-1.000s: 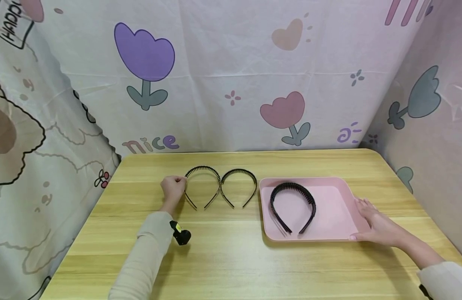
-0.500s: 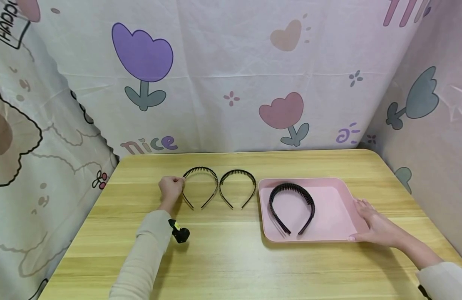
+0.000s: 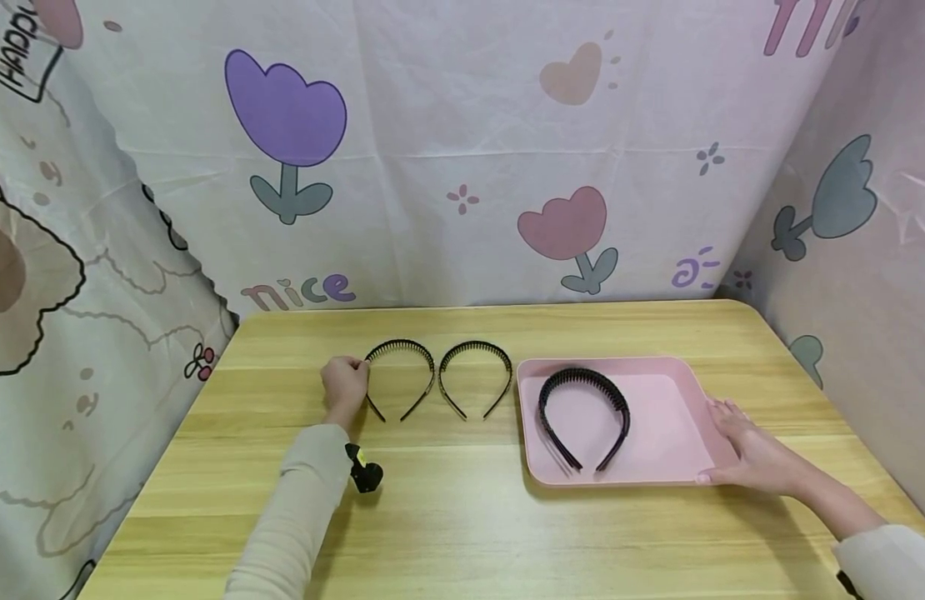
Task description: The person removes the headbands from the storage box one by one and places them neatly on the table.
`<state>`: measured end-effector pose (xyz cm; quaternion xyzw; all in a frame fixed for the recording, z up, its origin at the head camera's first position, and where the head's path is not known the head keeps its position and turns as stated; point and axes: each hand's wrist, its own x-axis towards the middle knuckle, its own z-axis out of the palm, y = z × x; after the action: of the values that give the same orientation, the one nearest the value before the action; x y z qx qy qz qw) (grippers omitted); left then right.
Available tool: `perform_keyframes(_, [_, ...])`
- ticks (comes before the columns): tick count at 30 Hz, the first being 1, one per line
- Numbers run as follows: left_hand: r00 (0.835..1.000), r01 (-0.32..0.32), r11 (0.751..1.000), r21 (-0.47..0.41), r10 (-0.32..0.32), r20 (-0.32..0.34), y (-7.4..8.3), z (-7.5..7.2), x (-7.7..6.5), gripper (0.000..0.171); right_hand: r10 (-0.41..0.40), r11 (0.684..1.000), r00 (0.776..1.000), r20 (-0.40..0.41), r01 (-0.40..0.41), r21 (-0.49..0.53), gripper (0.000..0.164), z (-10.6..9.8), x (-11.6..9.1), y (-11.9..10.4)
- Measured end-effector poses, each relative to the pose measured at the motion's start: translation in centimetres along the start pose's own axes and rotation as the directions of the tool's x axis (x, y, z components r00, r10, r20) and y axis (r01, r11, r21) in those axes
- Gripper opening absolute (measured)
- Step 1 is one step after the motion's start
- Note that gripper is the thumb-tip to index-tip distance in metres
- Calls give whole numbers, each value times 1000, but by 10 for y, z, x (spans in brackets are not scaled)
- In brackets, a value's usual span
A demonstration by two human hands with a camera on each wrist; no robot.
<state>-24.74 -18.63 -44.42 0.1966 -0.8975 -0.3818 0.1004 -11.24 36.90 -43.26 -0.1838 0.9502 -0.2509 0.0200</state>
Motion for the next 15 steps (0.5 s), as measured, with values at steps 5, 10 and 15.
perform_keyframes(5, [1000, 21, 1000, 10, -21, -11, 1, 2, -2, 22, 0, 1000, 1000, 1, 0, -9, 105, 0, 0, 0])
perform_keyframes(10, [1000, 17, 1000, 15, -17, 10, 0, 2, -3, 22, 10, 1000, 1000, 5, -10, -1, 105, 0, 0, -1])
perform_keyframes(15, [1000, 13, 1000, 12, -14, 19, -2, 2, -4, 22, 21, 1000, 1000, 10, -21, 5, 106, 0, -1, 0])
